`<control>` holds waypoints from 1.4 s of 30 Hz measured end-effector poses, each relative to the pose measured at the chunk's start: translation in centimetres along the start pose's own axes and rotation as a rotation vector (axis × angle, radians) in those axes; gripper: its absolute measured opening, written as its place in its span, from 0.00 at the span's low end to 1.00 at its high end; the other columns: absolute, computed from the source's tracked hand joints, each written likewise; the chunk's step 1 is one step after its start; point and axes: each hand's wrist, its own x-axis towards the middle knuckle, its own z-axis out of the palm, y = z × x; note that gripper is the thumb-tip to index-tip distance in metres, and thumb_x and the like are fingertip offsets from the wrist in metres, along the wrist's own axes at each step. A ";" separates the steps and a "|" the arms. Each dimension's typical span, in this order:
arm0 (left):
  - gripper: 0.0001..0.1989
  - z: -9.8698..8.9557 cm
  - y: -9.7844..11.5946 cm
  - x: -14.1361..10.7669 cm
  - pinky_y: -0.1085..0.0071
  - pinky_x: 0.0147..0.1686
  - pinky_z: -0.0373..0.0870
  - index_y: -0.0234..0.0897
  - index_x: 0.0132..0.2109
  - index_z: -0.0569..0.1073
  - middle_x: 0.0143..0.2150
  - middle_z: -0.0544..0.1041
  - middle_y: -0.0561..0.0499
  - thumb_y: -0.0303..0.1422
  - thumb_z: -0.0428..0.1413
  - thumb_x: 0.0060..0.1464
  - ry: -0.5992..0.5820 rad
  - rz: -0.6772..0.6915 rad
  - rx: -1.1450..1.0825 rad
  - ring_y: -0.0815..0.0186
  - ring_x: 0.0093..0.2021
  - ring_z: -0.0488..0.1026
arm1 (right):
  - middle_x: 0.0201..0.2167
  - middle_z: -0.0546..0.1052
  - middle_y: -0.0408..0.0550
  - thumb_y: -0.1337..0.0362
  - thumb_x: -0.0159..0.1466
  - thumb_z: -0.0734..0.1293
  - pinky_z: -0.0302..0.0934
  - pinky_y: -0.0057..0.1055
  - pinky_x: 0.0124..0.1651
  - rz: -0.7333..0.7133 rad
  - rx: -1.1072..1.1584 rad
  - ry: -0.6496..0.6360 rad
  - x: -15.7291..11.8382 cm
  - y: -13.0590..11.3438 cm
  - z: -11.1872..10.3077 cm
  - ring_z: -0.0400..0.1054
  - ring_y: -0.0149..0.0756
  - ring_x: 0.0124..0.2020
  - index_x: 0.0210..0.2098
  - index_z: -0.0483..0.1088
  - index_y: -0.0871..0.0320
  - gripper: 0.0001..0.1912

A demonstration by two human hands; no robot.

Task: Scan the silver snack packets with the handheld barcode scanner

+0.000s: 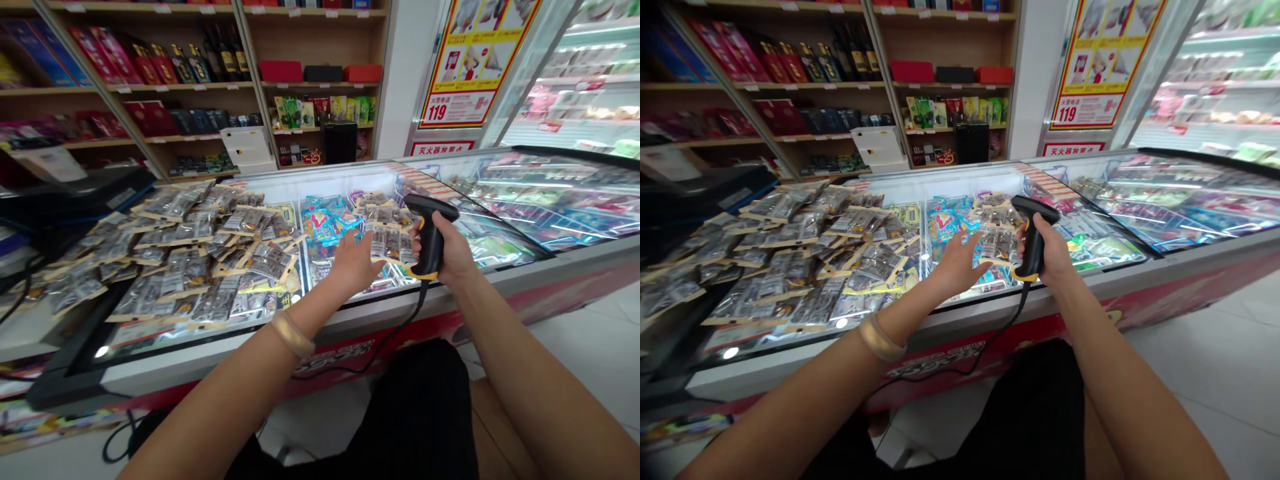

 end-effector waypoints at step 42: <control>0.17 -9.3 -18.3 -15.9 0.61 0.44 0.72 0.39 0.45 0.63 0.40 0.74 0.47 0.40 0.56 0.51 0.965 -0.537 -0.221 0.60 0.39 0.75 | 0.25 0.73 0.44 0.47 0.57 0.71 0.61 0.23 0.16 0.156 -0.010 -0.530 -8.2 9.2 14.7 0.64 0.26 0.16 0.30 0.71 0.60 0.20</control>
